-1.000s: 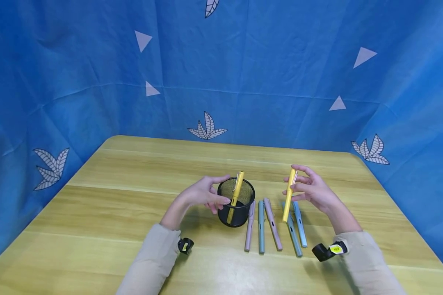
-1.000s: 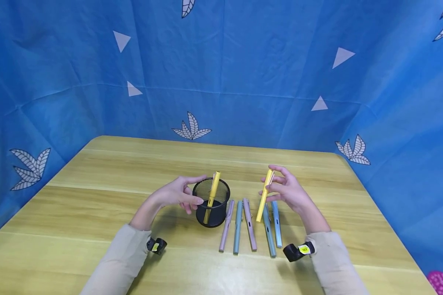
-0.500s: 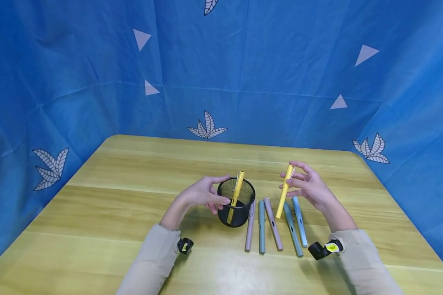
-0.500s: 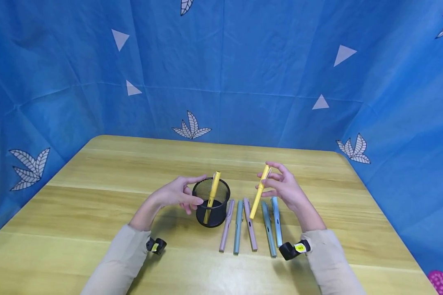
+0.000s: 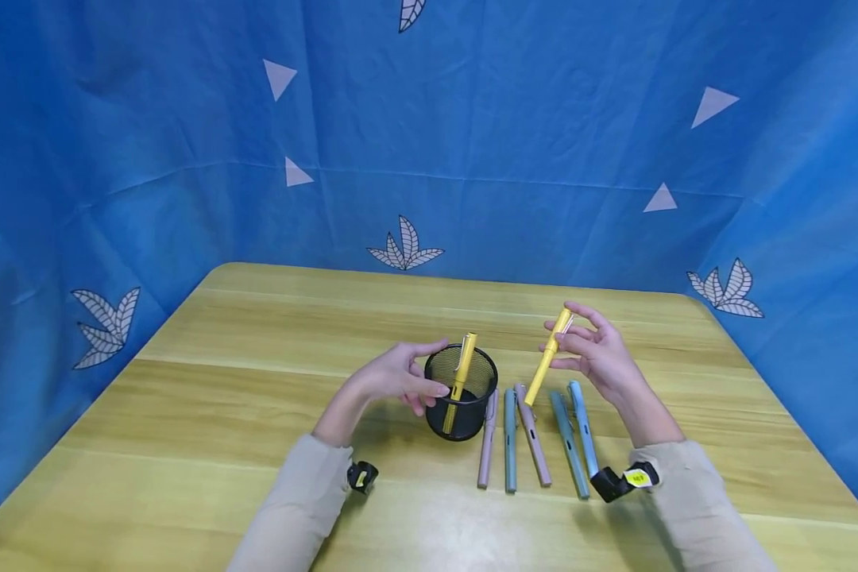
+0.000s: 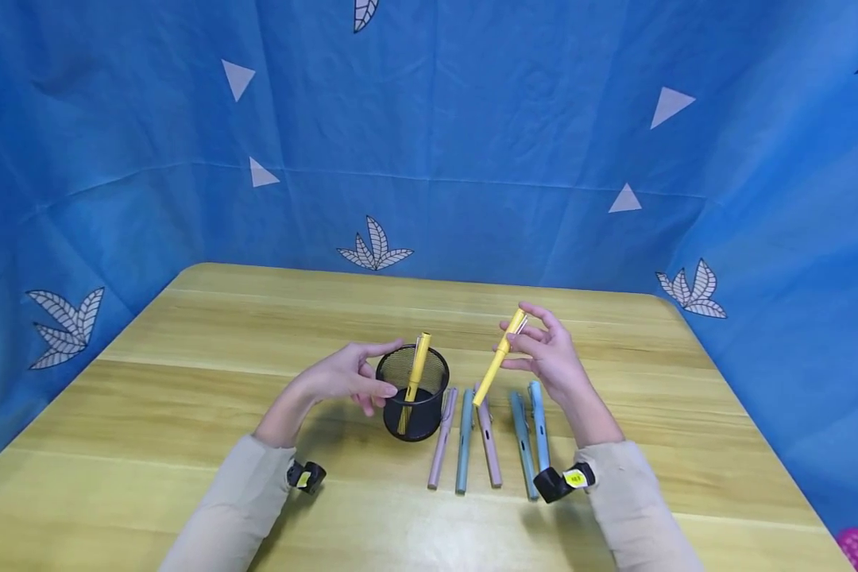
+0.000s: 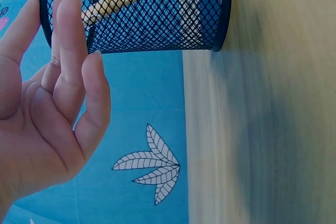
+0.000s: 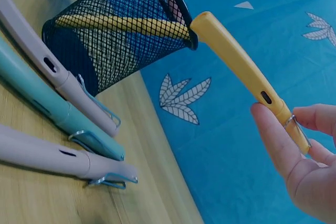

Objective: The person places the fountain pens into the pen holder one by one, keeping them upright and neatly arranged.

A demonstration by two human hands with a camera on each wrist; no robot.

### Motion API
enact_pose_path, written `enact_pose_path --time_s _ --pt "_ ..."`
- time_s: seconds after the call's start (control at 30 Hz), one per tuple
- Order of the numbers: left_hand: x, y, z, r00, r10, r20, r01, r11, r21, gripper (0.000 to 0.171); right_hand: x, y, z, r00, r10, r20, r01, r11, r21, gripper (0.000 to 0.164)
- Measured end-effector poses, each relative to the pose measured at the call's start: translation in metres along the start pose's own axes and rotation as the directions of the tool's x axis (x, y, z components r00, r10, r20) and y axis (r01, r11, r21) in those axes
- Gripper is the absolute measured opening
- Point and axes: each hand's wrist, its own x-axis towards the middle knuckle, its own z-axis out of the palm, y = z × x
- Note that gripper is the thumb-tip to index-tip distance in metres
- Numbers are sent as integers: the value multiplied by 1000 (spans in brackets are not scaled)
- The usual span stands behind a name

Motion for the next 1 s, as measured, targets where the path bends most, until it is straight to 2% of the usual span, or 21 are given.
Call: enact_pose_path --time_s 0.37,0.67,1.0 --pt "-1 2 0 1000 2 4 -2 1000 -4 76 2 -2 6 998 -3 -62 6 999 48 46" --pt "2 1 2 1000 -5 7 5 1000 5 76 1 0 10 995 -57 -86 64 995 81 34" --pt "-1 2 2 1000 -6 8 6 1000 -6 76 6 0 23 986 -84 -143 104 985 136 33"
